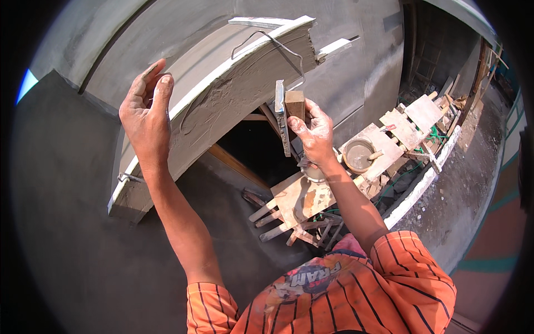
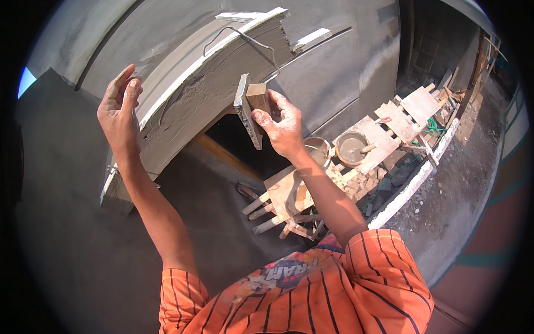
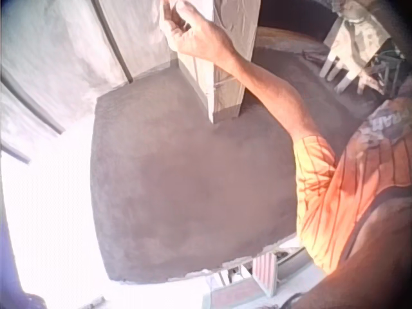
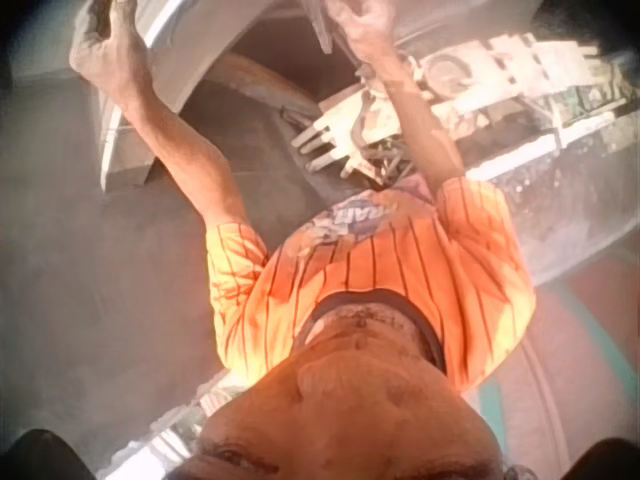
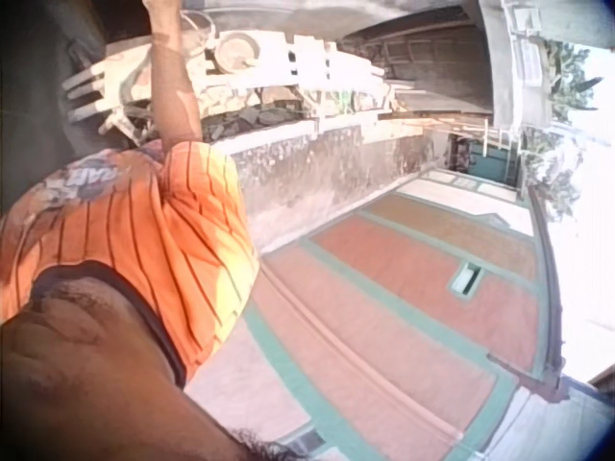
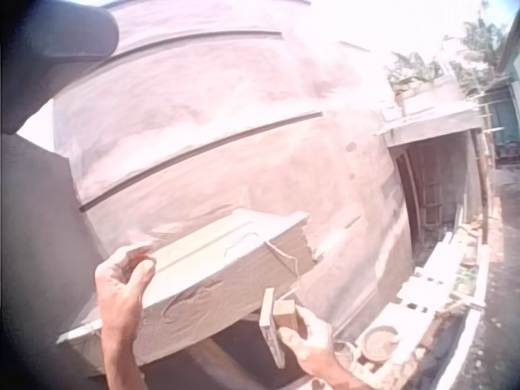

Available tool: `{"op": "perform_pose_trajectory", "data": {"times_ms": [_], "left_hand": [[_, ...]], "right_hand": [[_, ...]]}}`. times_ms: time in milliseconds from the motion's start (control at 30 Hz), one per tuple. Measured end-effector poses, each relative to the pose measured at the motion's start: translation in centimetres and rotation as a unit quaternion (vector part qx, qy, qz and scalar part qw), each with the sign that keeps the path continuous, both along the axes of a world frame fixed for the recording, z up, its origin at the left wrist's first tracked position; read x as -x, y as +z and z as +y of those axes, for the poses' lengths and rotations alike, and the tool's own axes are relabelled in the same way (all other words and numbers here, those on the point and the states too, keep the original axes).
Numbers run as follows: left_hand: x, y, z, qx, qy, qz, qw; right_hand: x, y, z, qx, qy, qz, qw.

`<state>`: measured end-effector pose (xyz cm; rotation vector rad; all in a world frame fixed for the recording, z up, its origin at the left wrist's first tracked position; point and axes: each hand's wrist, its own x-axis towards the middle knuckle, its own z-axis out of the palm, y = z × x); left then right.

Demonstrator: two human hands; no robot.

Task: The person applies and smooths cement onto a curved wall section using a trowel and a wooden float. They repeatedly scoop the mixture from a bucket, spread it over the surface, and level it to create a smooth finish.

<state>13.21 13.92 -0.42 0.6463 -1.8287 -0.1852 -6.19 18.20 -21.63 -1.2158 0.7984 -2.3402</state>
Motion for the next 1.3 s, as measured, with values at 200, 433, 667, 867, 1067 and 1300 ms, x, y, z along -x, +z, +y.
{"op": "perform_pose_trajectory", "data": {"times_ms": [200, 433, 667, 867, 1067, 1300], "left_hand": [[-17.0, -0.9, 2.9, 0.016, 0.157, 0.117, 0.981], [-17.7, -4.3, -1.3, 0.032, 0.269, -0.049, 0.961], [-21.0, -6.4, -1.5, 0.007, 0.288, -0.031, 0.957], [-25.7, -7.6, 0.2, 0.013, 0.313, 0.064, 0.947], [-30.8, -9.4, 0.2, 0.029, 0.336, 0.123, 0.933], [-27.4, -9.7, 2.6, 0.057, 0.310, 0.170, 0.934]], "right_hand": [[-4.1, 5.3, -7.3, -0.039, -0.278, 0.078, 0.957], [-16.4, 3.6, -6.5, 0.021, -0.211, 0.272, 0.939], [-3.2, 4.8, -7.1, -0.012, -0.287, 0.041, 0.957], [-9.5, 3.5, -7.7, -0.023, -0.317, 0.185, 0.930], [-10.4, 3.2, -6.3, 0.017, -0.232, 0.223, 0.947], [-5.9, 5.5, -8.6, -0.015, -0.387, 0.119, 0.914]]}}
